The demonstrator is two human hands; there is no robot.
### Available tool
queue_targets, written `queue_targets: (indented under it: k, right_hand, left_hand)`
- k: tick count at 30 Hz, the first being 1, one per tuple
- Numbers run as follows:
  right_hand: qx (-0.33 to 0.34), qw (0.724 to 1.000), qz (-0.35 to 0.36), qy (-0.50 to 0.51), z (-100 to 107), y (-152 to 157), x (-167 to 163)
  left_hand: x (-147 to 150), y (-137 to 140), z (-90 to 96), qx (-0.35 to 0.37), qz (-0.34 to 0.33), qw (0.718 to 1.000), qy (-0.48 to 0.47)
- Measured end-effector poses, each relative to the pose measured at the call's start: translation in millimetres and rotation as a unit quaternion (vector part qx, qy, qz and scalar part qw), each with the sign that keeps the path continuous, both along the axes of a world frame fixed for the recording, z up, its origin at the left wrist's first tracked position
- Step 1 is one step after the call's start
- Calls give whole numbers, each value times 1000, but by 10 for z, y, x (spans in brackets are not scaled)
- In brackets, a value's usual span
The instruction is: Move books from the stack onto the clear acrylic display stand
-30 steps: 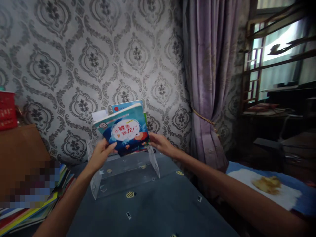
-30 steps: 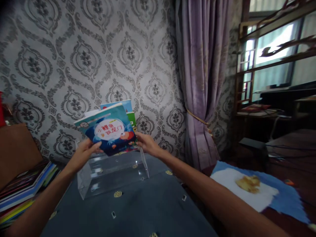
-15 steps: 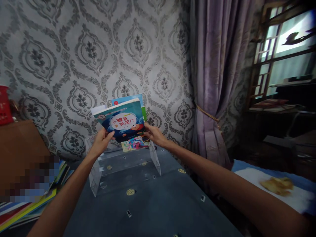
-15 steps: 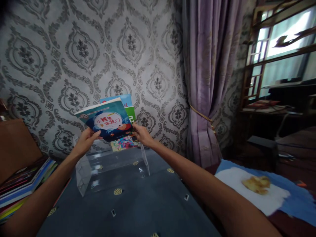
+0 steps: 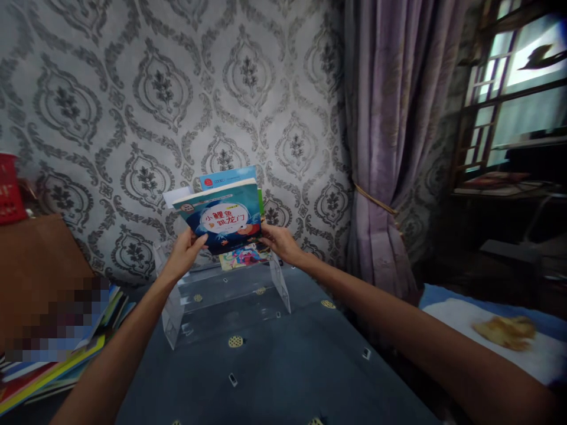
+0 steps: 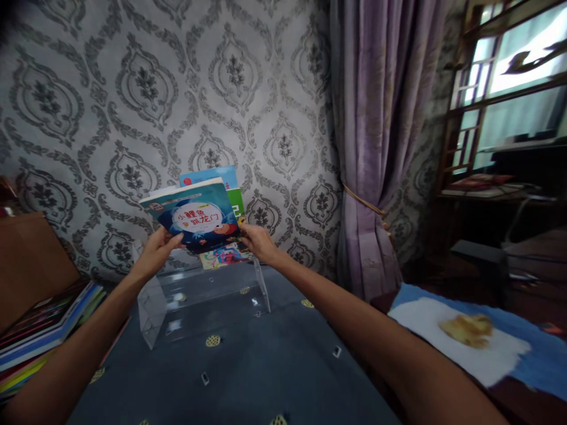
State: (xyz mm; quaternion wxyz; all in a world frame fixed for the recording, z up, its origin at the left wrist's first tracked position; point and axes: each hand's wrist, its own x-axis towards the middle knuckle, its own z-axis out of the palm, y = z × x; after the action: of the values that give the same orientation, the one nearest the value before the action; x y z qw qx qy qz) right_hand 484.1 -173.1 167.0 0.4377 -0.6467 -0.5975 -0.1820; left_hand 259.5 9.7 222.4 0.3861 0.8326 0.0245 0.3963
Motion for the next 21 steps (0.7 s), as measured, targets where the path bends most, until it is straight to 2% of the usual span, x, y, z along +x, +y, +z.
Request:
queue_targets:
  k: [11,17,21]
  right_hand:
    - [-29,997,-57,-35,29,36,73]
    - [-68,995,-55,-43,82,10,129]
    - [-67,996,-51,-30,80,6,125]
  left_hand:
    - [62,82,-31,-16,11,1000,-8]
    - [138,102,-19,-21,1,1000,-5]
    - [182,145,-20,-14,8,1000,-9]
